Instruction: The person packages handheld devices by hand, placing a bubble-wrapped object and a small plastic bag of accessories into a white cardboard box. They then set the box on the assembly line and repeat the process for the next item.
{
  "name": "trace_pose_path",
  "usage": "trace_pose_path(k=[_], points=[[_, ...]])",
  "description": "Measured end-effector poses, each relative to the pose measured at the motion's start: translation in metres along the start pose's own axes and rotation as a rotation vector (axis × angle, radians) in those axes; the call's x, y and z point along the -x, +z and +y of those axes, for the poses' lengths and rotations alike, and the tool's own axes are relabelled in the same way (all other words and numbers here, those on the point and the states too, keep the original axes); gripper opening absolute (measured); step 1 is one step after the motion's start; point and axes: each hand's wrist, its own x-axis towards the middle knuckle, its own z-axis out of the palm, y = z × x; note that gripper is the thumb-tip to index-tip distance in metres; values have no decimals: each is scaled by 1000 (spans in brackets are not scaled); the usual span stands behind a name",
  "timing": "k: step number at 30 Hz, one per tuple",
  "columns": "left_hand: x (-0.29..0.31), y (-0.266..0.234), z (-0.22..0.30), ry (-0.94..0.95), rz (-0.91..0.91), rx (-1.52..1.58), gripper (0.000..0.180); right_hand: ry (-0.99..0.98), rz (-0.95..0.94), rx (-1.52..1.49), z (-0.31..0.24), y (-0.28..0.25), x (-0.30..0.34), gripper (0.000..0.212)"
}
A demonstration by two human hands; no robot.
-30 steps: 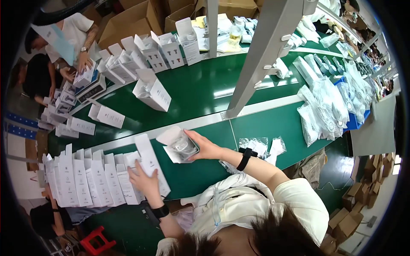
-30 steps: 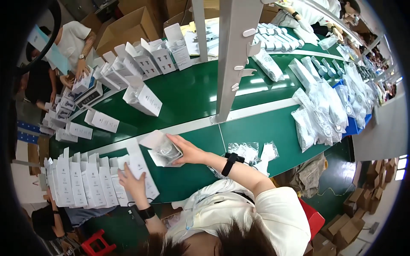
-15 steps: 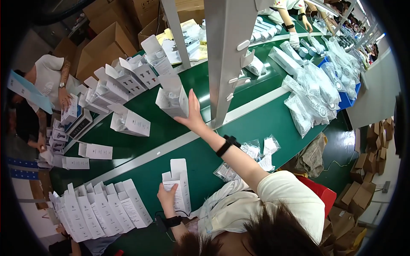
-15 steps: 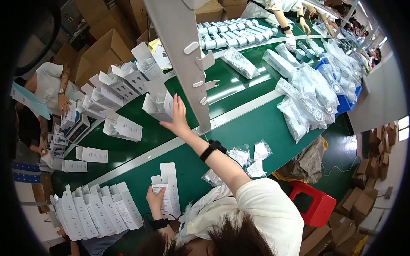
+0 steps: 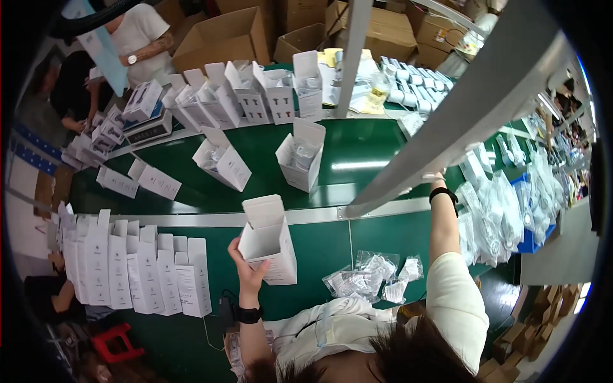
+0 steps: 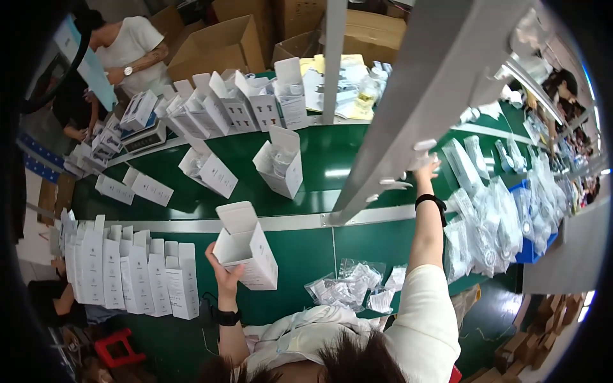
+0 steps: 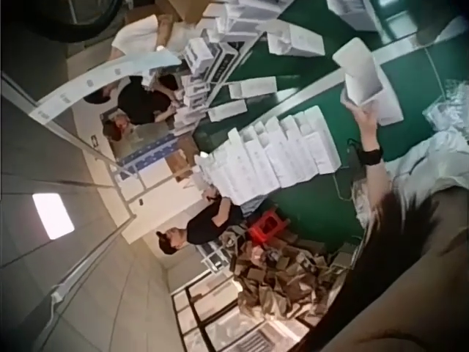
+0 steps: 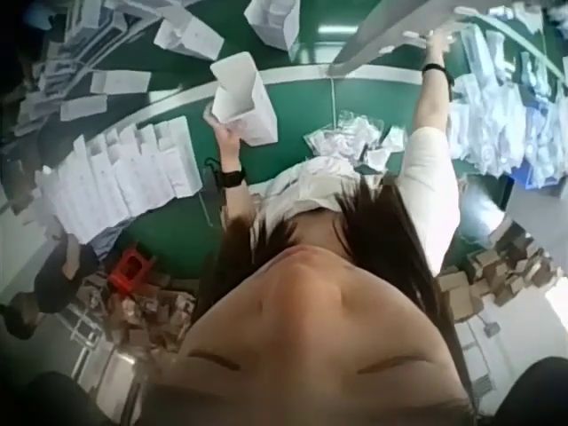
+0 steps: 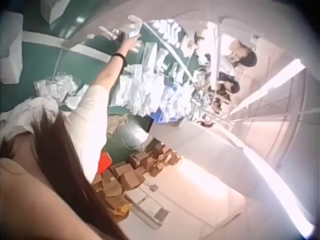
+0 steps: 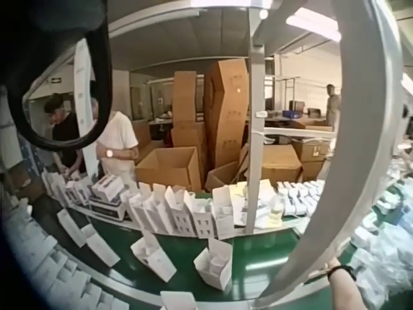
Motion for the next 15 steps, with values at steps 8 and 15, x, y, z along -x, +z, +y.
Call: trace_pose_path(k=[8, 15], points=[[-5, 8, 8, -74, -182, -125, 85, -885, -290, 189, -49, -11, 20, 33], [-19, 14, 18, 235, -290, -487, 81, -243, -468, -114, -59, 22, -37, 36]])
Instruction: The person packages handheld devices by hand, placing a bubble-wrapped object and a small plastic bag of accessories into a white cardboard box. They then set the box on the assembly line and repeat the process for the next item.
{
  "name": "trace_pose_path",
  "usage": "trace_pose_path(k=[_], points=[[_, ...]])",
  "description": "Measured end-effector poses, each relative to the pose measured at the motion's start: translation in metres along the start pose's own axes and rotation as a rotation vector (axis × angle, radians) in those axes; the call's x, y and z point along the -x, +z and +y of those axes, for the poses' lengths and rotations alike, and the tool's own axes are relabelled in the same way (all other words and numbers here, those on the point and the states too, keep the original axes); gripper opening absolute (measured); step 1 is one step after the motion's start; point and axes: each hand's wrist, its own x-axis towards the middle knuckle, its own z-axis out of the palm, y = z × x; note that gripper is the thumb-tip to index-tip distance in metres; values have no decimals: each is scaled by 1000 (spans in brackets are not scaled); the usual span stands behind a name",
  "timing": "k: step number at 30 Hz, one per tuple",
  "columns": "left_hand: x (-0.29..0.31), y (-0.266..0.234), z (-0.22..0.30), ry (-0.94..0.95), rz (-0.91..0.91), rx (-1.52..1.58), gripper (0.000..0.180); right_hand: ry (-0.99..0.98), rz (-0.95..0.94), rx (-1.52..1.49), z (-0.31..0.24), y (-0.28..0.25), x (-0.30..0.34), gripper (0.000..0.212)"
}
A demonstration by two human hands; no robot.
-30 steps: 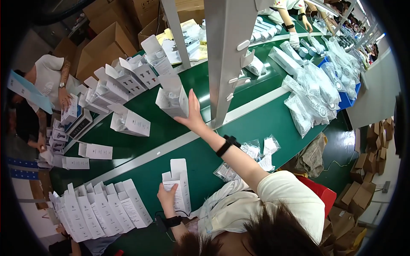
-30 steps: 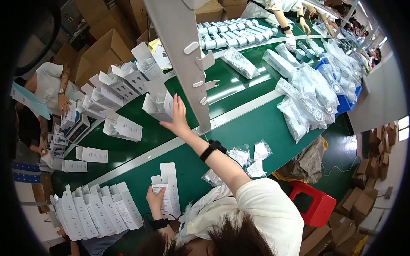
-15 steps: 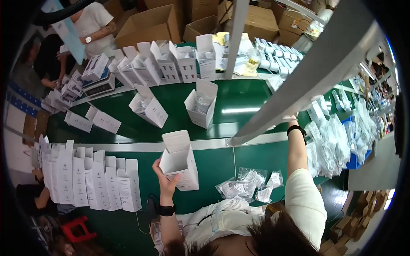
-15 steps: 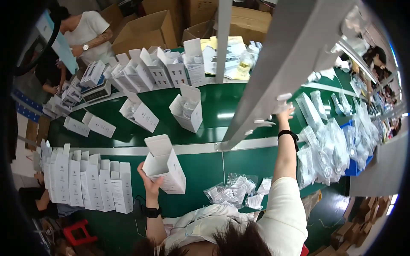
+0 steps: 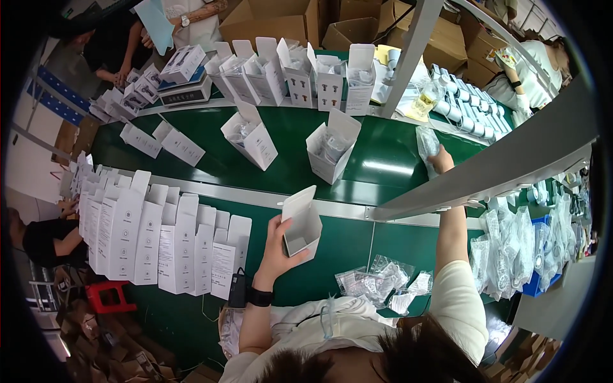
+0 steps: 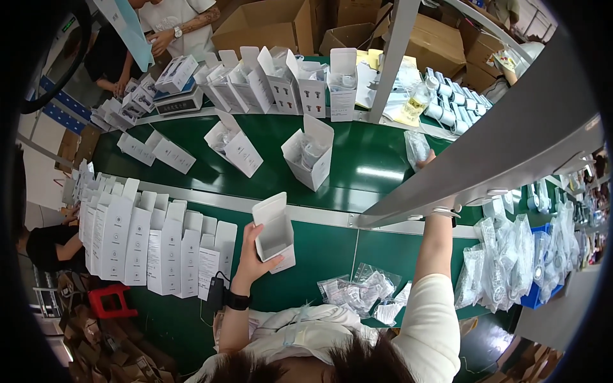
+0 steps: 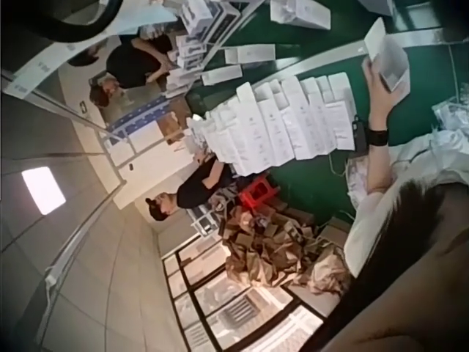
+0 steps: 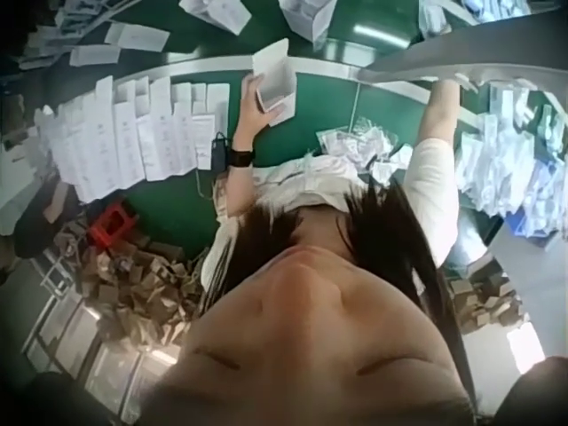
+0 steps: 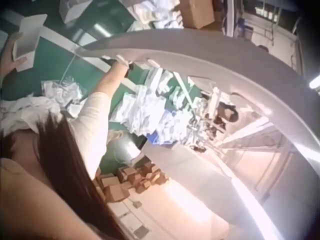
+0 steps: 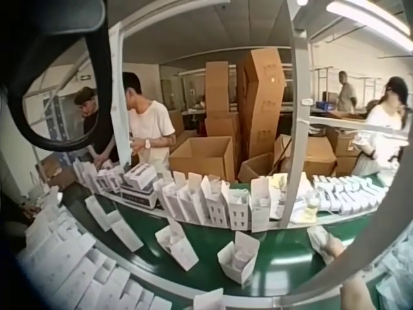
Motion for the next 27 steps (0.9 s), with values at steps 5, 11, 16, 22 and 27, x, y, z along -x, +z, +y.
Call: trace_pose_path(k=[5, 11, 16, 22, 27], points=[[-3, 3, 9, -55, -88, -25, 70, -19, -418, 573, -175, -106, 164, 52], [-5, 21, 24, -217, -74, 136, 69, -4, -378, -1208, 76, -3, 132, 60], [4, 33, 29, -224, -118, 253, 73, -136, -91, -1940, 8, -40, 268, 65], [10, 36, 54, -165, -230, 130, 74, -179, 142, -1934, -104, -44, 320, 57], [16, 31, 62, -107, -131, 234, 75, -460, 62, -1693, -157, -30, 317, 61]])
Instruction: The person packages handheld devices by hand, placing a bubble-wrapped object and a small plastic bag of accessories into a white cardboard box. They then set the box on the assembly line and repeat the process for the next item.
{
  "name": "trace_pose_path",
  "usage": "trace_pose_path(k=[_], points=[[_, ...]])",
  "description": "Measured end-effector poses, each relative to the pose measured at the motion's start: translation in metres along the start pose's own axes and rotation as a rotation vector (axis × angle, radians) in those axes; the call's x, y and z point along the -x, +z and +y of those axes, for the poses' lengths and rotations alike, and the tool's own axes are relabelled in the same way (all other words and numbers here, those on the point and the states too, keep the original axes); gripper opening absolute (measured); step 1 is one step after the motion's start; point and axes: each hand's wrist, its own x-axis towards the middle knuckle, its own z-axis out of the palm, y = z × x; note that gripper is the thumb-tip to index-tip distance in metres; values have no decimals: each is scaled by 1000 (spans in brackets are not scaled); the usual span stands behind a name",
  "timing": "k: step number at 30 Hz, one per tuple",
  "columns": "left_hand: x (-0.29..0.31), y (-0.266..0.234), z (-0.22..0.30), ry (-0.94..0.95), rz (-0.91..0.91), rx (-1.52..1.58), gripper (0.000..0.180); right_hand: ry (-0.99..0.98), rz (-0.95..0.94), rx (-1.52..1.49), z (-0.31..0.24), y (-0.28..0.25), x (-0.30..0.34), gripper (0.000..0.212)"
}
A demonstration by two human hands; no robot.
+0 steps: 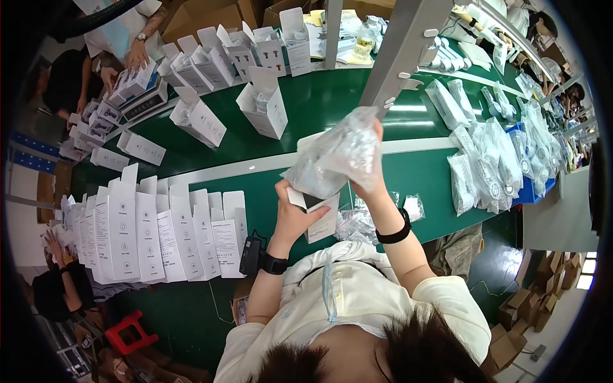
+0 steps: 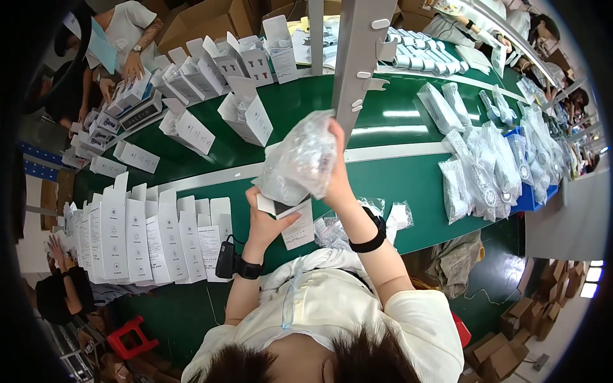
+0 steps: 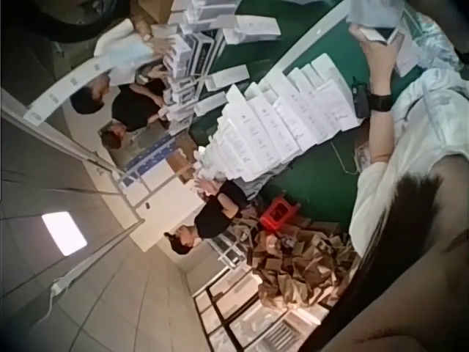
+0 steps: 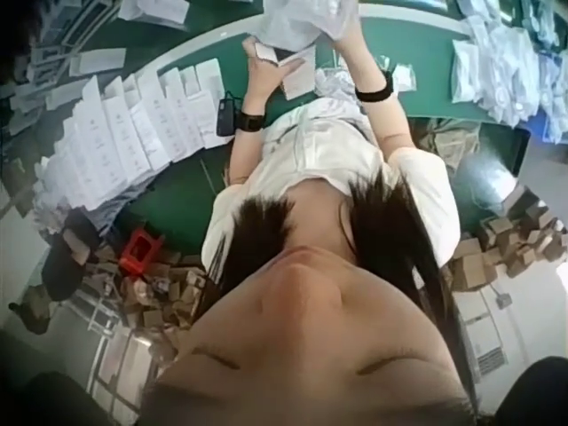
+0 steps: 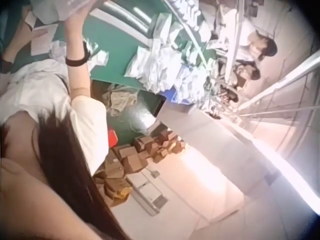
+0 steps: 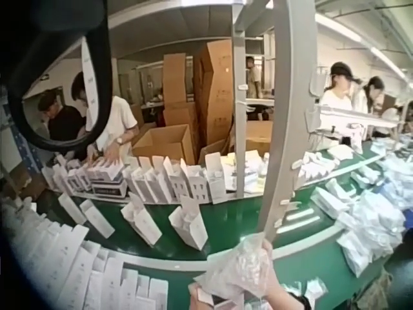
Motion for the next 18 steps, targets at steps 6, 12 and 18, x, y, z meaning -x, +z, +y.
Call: trace_pose_path(k=[6, 12, 18], points=[[5, 9, -8, 100, 126, -172, 73, 80, -153, 517, -2, 5, 5, 67], [-27, 19, -3, 603, 330, -99, 70, -415, -362, 992, -13, 14, 20, 54], [10, -10, -49, 84, 283, -143, 68, 4, -649, 1260, 37, -67, 66, 46]])
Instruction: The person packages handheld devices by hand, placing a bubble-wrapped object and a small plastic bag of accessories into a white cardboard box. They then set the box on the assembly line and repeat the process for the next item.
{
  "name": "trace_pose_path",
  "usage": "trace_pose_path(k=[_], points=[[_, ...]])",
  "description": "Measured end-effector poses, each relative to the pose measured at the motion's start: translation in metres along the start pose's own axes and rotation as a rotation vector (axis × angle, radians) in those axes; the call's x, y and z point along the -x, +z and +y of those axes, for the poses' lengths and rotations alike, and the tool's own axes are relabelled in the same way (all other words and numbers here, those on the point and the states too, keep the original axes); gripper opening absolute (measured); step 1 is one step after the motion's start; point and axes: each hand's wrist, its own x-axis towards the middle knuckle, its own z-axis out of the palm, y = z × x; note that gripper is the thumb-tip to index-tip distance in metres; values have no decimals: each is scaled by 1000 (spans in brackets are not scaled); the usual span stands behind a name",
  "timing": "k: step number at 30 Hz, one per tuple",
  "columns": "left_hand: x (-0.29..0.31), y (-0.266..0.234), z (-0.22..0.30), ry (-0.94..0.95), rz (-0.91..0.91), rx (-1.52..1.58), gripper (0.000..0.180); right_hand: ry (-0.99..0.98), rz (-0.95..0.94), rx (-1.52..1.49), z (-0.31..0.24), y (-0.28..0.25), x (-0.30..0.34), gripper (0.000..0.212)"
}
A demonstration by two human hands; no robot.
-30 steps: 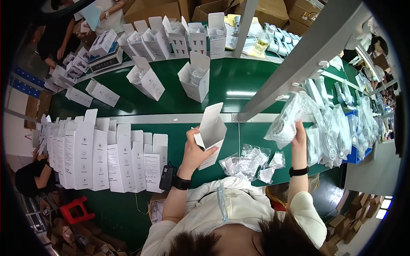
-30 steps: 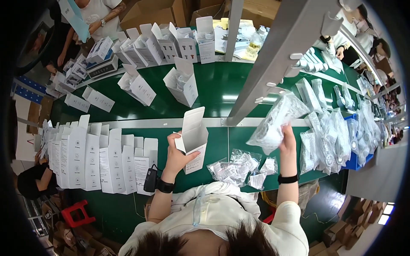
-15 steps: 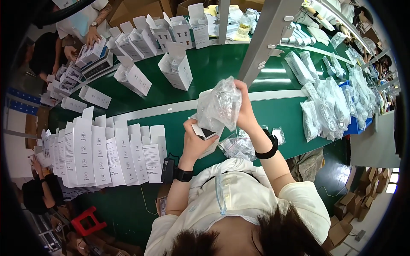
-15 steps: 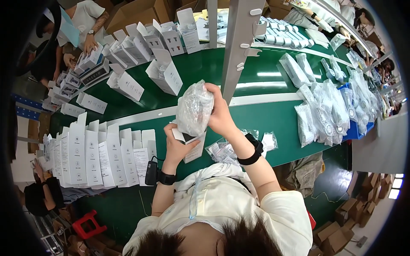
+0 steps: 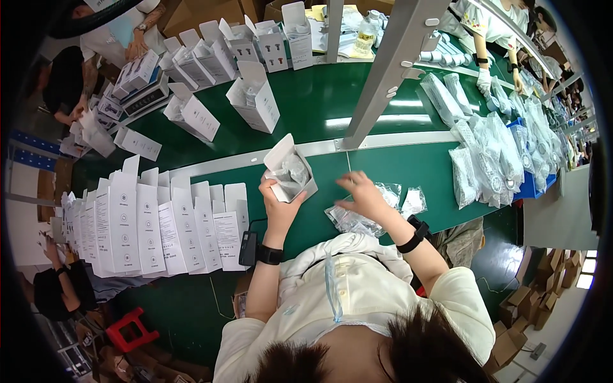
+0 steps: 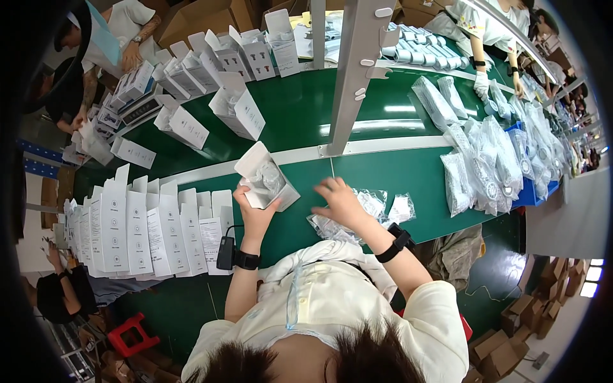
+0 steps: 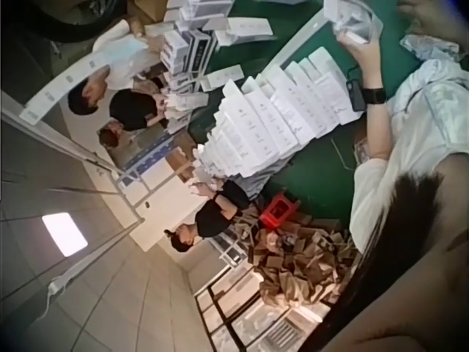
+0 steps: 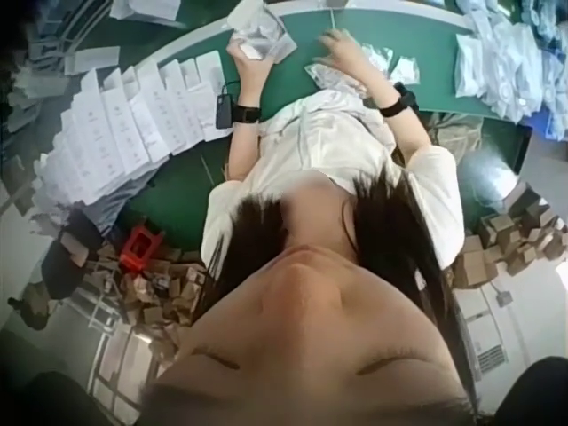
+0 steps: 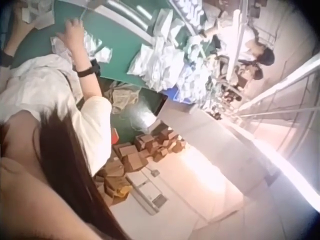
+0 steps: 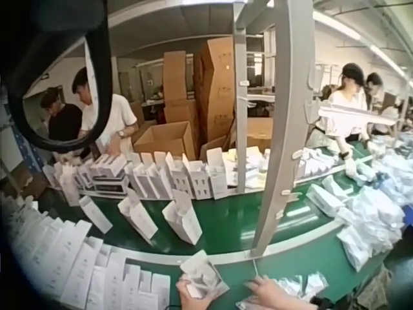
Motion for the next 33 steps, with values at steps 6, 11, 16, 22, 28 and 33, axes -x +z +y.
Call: trace_pose_path(k=[6, 11, 16, 22, 28, 33], points=[[-11, -22, 47, 115, -33, -177, 45, -123, -408, 223, 30, 29, 63, 34], [-19, -24, 37, 47, -73, -233, 25, -119, -206, -213, 25, 6, 39, 23], [-33, -28, 37, -97, -63, -196, 13, -329, 214, -557, -45, -49, -27, 26], [-36, -33, 31, -157, -113, -62, 11, -782, -68, -19, -67, -30, -84, 15], [-23, -57, 13, -217, -9, 62, 26, -812, -222, 207, -64, -21, -84, 31], [10, -111, -17, -194, -175, -934, 68, -471, 121, -173, -27, 0, -70, 80]])
